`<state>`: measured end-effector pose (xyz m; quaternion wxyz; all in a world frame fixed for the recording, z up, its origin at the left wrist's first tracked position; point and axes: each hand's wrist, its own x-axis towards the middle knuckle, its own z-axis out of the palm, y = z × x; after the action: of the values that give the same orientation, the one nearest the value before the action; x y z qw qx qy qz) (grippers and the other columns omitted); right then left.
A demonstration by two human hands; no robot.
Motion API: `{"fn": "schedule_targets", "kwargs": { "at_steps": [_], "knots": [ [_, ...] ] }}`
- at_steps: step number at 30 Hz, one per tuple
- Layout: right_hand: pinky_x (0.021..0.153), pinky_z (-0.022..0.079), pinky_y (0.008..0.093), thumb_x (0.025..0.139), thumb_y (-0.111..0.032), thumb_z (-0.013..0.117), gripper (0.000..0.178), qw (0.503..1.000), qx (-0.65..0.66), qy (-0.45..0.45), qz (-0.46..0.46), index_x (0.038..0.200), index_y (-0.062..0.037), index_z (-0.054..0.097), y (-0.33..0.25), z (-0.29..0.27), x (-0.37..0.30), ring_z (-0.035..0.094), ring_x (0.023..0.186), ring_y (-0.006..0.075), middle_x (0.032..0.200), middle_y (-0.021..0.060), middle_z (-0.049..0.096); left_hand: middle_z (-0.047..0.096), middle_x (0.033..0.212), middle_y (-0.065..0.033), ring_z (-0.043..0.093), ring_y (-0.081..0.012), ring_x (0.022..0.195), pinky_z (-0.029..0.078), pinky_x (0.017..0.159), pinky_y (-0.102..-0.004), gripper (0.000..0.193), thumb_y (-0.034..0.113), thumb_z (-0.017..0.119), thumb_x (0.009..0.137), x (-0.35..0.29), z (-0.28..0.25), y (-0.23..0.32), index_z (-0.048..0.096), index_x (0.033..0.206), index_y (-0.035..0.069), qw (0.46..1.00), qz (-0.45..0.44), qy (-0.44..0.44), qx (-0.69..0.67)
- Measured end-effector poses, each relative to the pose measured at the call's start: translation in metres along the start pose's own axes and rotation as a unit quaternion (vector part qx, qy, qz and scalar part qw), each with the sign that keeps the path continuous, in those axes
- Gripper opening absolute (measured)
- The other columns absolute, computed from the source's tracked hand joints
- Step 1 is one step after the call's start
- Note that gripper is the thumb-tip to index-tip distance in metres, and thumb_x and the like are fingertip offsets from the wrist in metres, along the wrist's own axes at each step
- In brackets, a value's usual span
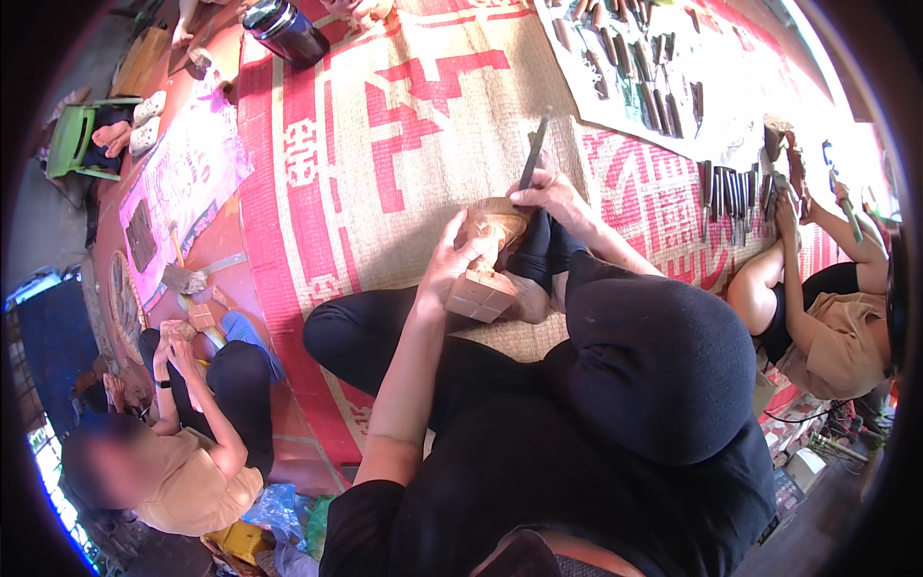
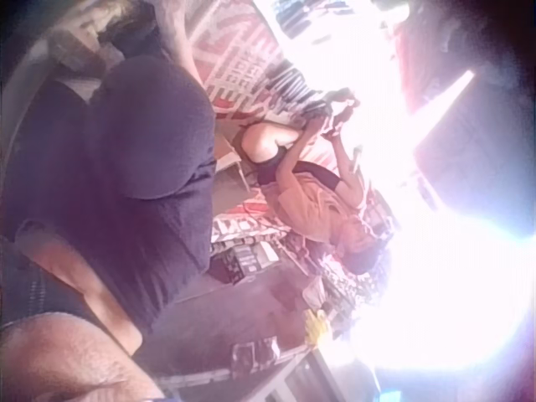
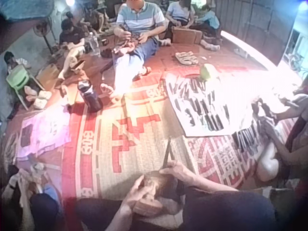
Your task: The person sits on a mat and carves a small wooden object using a knife. They hold the wood in their left hand and use the knife in their right hand to shape the surface, occasionally rotating the object to access different sides.
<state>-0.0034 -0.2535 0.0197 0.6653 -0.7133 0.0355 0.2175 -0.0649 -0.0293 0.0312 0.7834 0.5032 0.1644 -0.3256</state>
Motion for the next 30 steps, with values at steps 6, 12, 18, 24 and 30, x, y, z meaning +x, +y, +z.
{"fn": "schedule_targets", "kwargs": {
  "at_steps": [6, 12, 18, 24, 30],
  "knots": [
    [0.069, 0.046, 0.0261, 0.081, -0.011, 0.063, 0.008, 0.997, 0.055, 0.048, 0.03, 0.084, -0.0032, 0.064, 0.008, 0.018, 0.012, 0.059, 0.072, 0.0112, 0.077, 0.0028, 0.063, 0.05, 0.117, -0.0136, 0.059, -0.0193, 0.088, 0.05, 0.073, -0.0308, 0.079, 0.018, 0.067, 0.082, -0.007, -0.007, 0.001, 0.018, 0.143, 0.003, 1.0, 0.001, 0.03, 0.004],
    [0.068, 0.048, 0.0257, 0.083, -0.011, 0.061, 0.009, 0.987, 0.138, 0.063, 0.057, 0.088, -0.0034, 0.062, -0.004, -0.008, 0.004, 0.061, 0.076, 0.0122, 0.078, 0.0051, 0.064, 0.057, 0.099, -0.0141, 0.058, -0.014, 0.072, 0.049, 0.06, -0.0261, 0.086, 0.005, 0.066, 0.08, 0.003, 0.005, -0.005, 0.007, 0.142, -0.002, 0.999, 0.032, 0.022, -0.035],
    [0.068, 0.047, 0.0257, 0.08, -0.012, 0.065, 0.011, 0.985, -0.112, 0.058, -0.118, 0.086, -0.0031, 0.063, 0.001, 0.007, 0.008, 0.059, 0.074, 0.012, 0.073, 0.0043, 0.063, 0.043, 0.125, -0.0157, 0.052, -0.0215, 0.105, 0.048, 0.083, -0.0318, 0.084, 0.018, 0.07, 0.08, 0.002, 0.0, -0.009, 0.017, 0.142, 0.001, 1.0, 0.022, 0.011, 0.012],
    [0.063, 0.049, 0.0243, 0.082, -0.013, 0.064, 0.011, 0.992, 0.1, 0.051, 0.06, 0.085, -0.0025, 0.063, -0.003, -0.013, 0.008, 0.061, 0.073, 0.0126, 0.078, 0.0043, 0.064, 0.042, 0.125, -0.016, 0.052, -0.0222, 0.105, 0.048, 0.083, -0.0313, 0.086, 0.02, 0.072, 0.078, -0.004, 0.01, -0.001, 0.017, 0.142, 0.001, 0.998, 0.013, 0.003, 0.066],
    [0.065, 0.049, 0.0267, 0.08, -0.012, 0.064, 0.01, 0.999, -0.033, 0.02, 0.016, 0.082, -0.0021, 0.063, -0.005, 0.004, 0.005, 0.059, 0.073, 0.0136, 0.076, 0.0041, 0.063, 0.043, 0.124, -0.016, 0.054, -0.0223, 0.103, 0.049, 0.081, -0.0309, 0.087, 0.019, 0.072, 0.078, -0.002, 0.008, 0.001, 0.017, 0.142, 0.0, 0.998, 0.012, 0.019, 0.06]
  ]
}}
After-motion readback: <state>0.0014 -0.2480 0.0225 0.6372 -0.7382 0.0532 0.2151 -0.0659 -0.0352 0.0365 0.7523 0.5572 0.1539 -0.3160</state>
